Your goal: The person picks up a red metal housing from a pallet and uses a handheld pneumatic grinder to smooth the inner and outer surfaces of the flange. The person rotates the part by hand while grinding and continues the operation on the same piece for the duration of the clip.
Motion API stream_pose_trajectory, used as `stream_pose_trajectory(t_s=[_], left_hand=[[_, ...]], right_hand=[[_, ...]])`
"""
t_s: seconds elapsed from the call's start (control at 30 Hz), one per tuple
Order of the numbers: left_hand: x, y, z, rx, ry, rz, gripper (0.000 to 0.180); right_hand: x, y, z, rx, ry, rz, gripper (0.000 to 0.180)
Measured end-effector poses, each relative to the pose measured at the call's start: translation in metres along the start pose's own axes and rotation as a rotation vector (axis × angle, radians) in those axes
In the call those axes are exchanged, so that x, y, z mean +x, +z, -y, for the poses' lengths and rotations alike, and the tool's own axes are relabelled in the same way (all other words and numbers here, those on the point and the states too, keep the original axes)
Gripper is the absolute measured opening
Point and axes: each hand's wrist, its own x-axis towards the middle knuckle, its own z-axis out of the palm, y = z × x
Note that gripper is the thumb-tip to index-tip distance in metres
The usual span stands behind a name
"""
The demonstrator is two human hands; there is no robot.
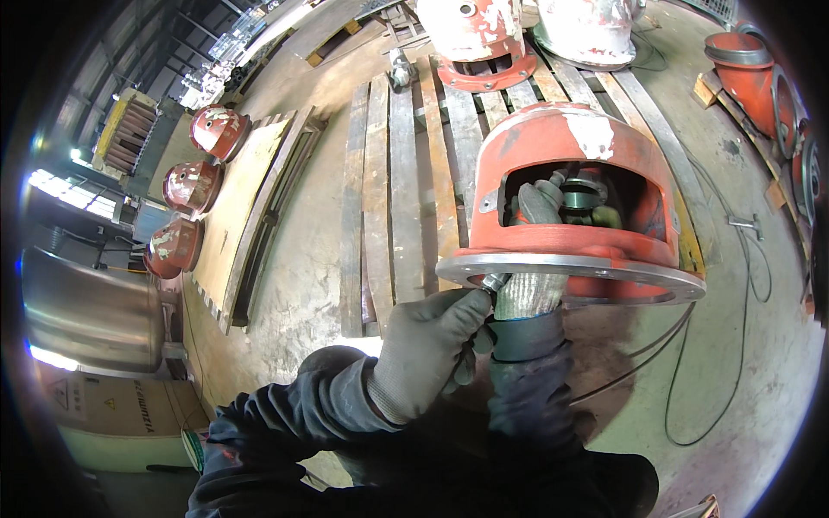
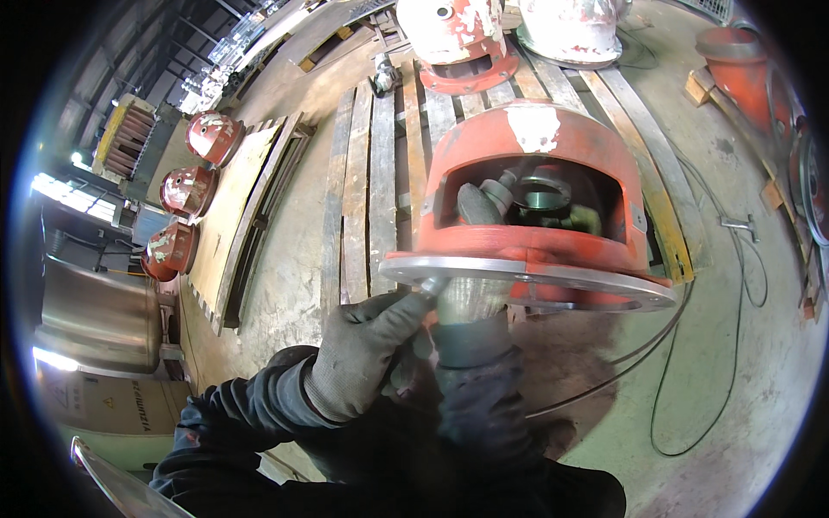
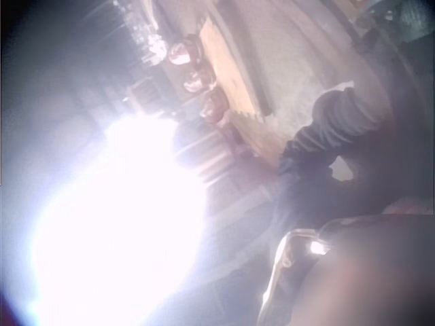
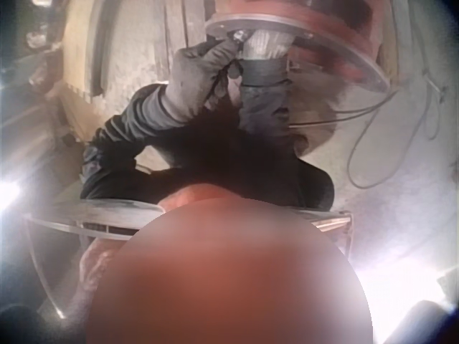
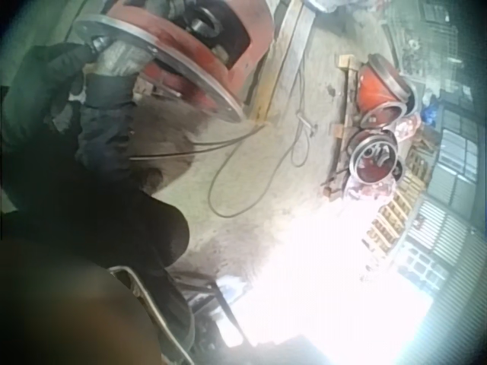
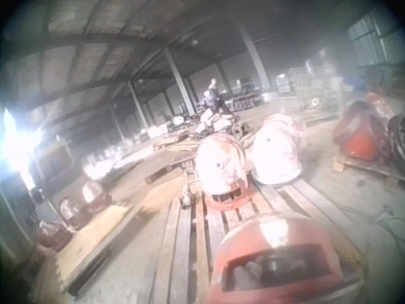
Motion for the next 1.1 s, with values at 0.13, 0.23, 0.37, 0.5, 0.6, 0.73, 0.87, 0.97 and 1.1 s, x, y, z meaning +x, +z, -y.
stream_pose_trajectory(t_s=[0.13, 0.23, 0.37, 0.5, 0.6, 0.73, 0.87, 0.97, 1.1], left_hand=[[0.001, -0.002, -0.002, 0.024, 0.02, 0.009, 0.043], [0.003, -0.004, -0.005, 0.037, 0.018, 0.026, 0.043], [0.002, -0.005, -0.007, 0.057, 0.031, 0.02, 0.041], [0.003, -0.004, -0.005, 0.037, 0.047, 0.018, 0.039], [0.004, -0.004, -0.002, 0.04, 0.093, 0.016, 0.039], [0.004, -0.003, -0.001, 0.016, 0.091, 0.017, 0.039], [0.002, 0.0, -0.003, 0.006, 0.098, -0.021, 0.039], [0.0, 0.002, -0.005, 0.018, 0.064, -0.017, 0.039], [-0.002, 0.002, -0.005, 0.022, 0.078, -0.007, 0.039]], right_hand=[[-0.001, 0.004, -0.002, -0.032, 0.009, -0.018, 0.076], [-0.003, 0.006, -0.002, -0.062, 0.018, -0.033, 0.077], [-0.002, 0.009, -0.001, -0.085, 0.022, -0.048, 0.079], [-0.003, 0.013, -0.002, -0.108, 0.013, -0.061, 0.08], [-0.002, 0.017, -0.004, -0.122, 0.008, -0.073, 0.081], [0.002, 0.017, -0.001, -0.143, 0.006, -0.088, 0.082], [-0.001, 0.005, 0.009, -0.146, 0.005, -0.036, 0.084], [-0.01, -0.008, 0.016, -0.08, 0.043, 0.116, 0.079], [-0.008, -0.006, 0.019, -0.122, 0.015, 0.094, 0.081]])
